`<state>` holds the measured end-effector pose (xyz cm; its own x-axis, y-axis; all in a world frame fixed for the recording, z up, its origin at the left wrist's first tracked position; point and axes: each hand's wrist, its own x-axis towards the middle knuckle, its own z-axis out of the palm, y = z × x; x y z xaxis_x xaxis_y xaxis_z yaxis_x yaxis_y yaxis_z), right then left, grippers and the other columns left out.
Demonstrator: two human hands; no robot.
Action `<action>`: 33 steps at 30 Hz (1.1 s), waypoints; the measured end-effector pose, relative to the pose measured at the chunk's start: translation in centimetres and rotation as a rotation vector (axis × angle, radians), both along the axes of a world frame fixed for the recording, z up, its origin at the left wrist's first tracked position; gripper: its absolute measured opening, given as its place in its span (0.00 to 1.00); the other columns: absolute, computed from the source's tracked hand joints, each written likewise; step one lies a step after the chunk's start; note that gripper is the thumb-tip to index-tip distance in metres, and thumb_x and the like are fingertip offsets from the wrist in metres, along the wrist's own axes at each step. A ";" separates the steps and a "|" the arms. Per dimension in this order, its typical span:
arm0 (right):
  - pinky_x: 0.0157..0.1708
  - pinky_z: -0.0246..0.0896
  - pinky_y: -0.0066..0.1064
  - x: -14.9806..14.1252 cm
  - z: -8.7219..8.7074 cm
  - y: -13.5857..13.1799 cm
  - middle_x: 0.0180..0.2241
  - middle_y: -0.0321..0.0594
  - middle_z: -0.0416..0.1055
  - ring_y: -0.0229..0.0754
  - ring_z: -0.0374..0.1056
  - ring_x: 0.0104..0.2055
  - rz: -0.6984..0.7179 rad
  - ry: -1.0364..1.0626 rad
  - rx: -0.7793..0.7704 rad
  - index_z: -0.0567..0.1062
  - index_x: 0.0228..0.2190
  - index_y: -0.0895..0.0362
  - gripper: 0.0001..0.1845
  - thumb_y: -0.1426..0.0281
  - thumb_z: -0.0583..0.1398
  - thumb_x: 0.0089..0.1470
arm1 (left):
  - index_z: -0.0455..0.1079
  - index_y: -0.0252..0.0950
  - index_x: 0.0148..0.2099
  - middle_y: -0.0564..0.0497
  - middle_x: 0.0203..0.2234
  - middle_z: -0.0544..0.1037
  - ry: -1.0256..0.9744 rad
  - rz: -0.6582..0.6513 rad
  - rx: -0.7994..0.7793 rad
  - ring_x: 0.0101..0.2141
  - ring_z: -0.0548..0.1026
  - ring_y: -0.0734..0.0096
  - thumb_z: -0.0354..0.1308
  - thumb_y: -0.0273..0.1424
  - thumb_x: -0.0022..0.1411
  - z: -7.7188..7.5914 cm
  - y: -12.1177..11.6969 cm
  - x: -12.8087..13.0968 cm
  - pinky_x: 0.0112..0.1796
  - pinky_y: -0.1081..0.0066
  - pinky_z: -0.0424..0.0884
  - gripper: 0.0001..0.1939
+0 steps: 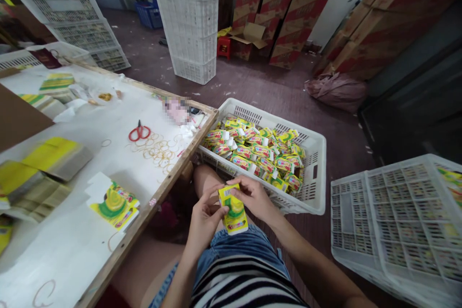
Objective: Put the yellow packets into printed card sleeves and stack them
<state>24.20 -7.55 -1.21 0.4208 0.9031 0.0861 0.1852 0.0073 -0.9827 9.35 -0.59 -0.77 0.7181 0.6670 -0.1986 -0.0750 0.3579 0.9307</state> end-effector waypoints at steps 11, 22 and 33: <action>0.55 0.52 0.52 4.2 1.6 0.5 0.47 0.49 0.67 0.54 0.61 0.52 -0.743 -0.679 0.128 0.77 0.39 0.54 0.10 0.65 0.61 0.55 | 0.56 0.37 0.64 0.39 0.63 0.60 0.590 0.733 0.863 0.64 0.54 0.49 0.59 0.36 0.59 1.4 5.2 -6.3 0.63 0.50 0.47 0.32; 0.50 0.60 0.36 -11.5 -0.7 12.9 0.43 0.44 0.75 0.45 0.67 0.49 0.061 -0.434 -0.007 0.75 0.42 0.56 0.10 0.70 0.60 0.57 | 0.65 0.35 0.58 0.35 0.56 0.71 0.904 0.685 0.768 0.57 0.67 0.42 0.56 0.40 0.60 -0.1 7.8 -10.9 0.57 0.46 0.60 0.26; 0.45 0.62 0.39 -19.4 0.7 17.1 0.43 0.50 0.73 0.51 0.67 0.45 0.341 -0.732 -0.210 0.74 0.43 0.62 0.14 0.68 0.59 0.57 | 0.61 0.33 0.61 0.36 0.54 0.73 0.847 0.880 0.577 0.53 0.72 0.48 0.49 0.40 0.63 -0.4 7.2 -13.5 0.53 0.51 0.66 0.27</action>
<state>4.81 9.56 -0.51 0.0244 0.9986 0.0467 0.7986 0.0086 -0.6018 -4.16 6.66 -1.21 -0.1900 0.9768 0.0989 0.5921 0.0336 0.8052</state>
